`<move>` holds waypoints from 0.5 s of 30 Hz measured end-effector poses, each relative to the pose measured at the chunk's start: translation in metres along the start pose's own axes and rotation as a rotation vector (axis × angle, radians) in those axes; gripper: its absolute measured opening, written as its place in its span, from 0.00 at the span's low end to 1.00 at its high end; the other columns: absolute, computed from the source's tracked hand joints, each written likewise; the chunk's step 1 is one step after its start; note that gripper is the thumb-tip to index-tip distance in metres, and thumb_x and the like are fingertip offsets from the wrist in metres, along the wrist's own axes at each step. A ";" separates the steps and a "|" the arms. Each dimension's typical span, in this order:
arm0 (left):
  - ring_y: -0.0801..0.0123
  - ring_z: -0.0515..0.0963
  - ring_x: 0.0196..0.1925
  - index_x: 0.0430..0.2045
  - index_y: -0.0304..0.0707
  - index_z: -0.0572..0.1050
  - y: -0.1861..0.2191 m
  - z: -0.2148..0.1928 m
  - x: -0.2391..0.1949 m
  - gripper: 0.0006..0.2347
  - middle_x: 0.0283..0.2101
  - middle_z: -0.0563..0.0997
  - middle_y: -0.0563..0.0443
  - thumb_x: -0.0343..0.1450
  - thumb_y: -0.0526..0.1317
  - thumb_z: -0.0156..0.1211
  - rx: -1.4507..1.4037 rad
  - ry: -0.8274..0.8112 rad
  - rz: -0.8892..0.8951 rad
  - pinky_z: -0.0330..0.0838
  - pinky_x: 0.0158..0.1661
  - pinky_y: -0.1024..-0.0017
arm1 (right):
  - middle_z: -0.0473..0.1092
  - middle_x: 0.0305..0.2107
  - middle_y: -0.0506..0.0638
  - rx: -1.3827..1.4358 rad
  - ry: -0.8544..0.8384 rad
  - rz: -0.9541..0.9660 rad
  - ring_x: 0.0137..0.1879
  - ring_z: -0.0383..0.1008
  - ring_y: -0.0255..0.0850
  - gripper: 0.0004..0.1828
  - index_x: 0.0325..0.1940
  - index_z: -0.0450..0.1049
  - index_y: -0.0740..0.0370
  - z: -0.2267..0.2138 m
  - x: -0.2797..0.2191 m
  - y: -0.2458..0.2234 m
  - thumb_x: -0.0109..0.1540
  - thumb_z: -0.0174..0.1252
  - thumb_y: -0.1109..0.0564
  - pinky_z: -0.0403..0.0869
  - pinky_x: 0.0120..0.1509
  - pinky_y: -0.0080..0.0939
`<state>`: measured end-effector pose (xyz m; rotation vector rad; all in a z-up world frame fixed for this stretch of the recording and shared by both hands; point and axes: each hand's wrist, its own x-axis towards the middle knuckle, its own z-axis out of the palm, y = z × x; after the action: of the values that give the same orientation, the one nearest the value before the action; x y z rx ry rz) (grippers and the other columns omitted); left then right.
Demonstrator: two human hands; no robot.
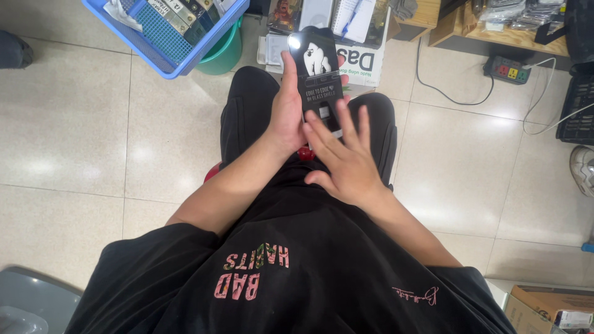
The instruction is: The person sits on a stool and repeatedly places small black items into white paper envelopes. They fold the envelopes shut and place them into a stack on the floor next to a blue basket.
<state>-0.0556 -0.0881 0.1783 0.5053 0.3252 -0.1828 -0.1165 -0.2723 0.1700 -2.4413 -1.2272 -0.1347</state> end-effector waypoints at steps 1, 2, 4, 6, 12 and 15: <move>0.50 0.89 0.56 0.66 0.27 0.77 -0.001 -0.002 0.001 0.40 0.62 0.86 0.36 0.76 0.69 0.46 0.002 -0.005 -0.002 0.89 0.54 0.50 | 0.56 0.87 0.51 -0.004 0.003 0.003 0.93 0.36 0.71 0.51 0.91 0.57 0.58 0.005 0.001 0.001 0.77 0.31 0.21 0.34 0.92 0.89; 0.53 0.89 0.56 0.65 0.28 0.77 -0.002 -0.005 0.002 0.38 0.61 0.87 0.38 0.78 0.69 0.44 -0.048 -0.023 0.021 0.89 0.53 0.51 | 0.56 0.87 0.50 -0.019 0.001 0.002 0.93 0.36 0.72 0.51 0.91 0.58 0.57 0.009 0.001 0.002 0.76 0.30 0.21 0.34 0.91 0.90; 0.55 0.89 0.56 0.65 0.29 0.78 -0.003 -0.012 0.007 0.37 0.60 0.87 0.40 0.80 0.68 0.43 -0.098 -0.040 0.050 0.89 0.52 0.53 | 0.57 0.87 0.49 -0.033 -0.002 -0.006 0.92 0.37 0.73 0.50 0.91 0.58 0.56 0.012 -0.001 0.011 0.76 0.30 0.21 0.34 0.90 0.91; 0.56 0.89 0.53 0.65 0.32 0.78 -0.001 -0.022 0.012 0.37 0.60 0.88 0.44 0.79 0.70 0.48 -0.213 -0.044 0.040 0.89 0.49 0.52 | 0.55 0.88 0.49 -0.093 -0.024 0.077 0.91 0.34 0.80 0.50 0.93 0.53 0.51 0.010 -0.007 0.025 0.76 0.30 0.19 0.33 0.87 0.98; 0.54 0.89 0.52 0.63 0.30 0.79 0.018 -0.013 -0.004 0.36 0.58 0.87 0.41 0.78 0.68 0.49 -0.099 -0.081 -0.003 0.89 0.49 0.49 | 0.55 0.90 0.55 -0.048 0.087 0.290 0.94 0.27 0.71 0.50 0.96 0.41 0.50 -0.015 -0.019 0.052 0.78 0.18 0.19 0.27 0.93 0.84; 0.52 0.89 0.53 0.69 0.30 0.76 0.019 -0.008 -0.009 0.39 0.61 0.87 0.37 0.76 0.68 0.47 0.012 -0.041 -0.130 0.91 0.48 0.49 | 0.55 0.90 0.56 -0.084 0.166 0.211 0.94 0.29 0.73 0.48 0.96 0.43 0.49 -0.030 -0.012 0.059 0.80 0.20 0.21 0.29 0.93 0.87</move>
<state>-0.0615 -0.0664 0.1834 0.4916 0.3171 -0.3215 -0.0747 -0.3247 0.1759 -2.5554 -0.9047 -0.3267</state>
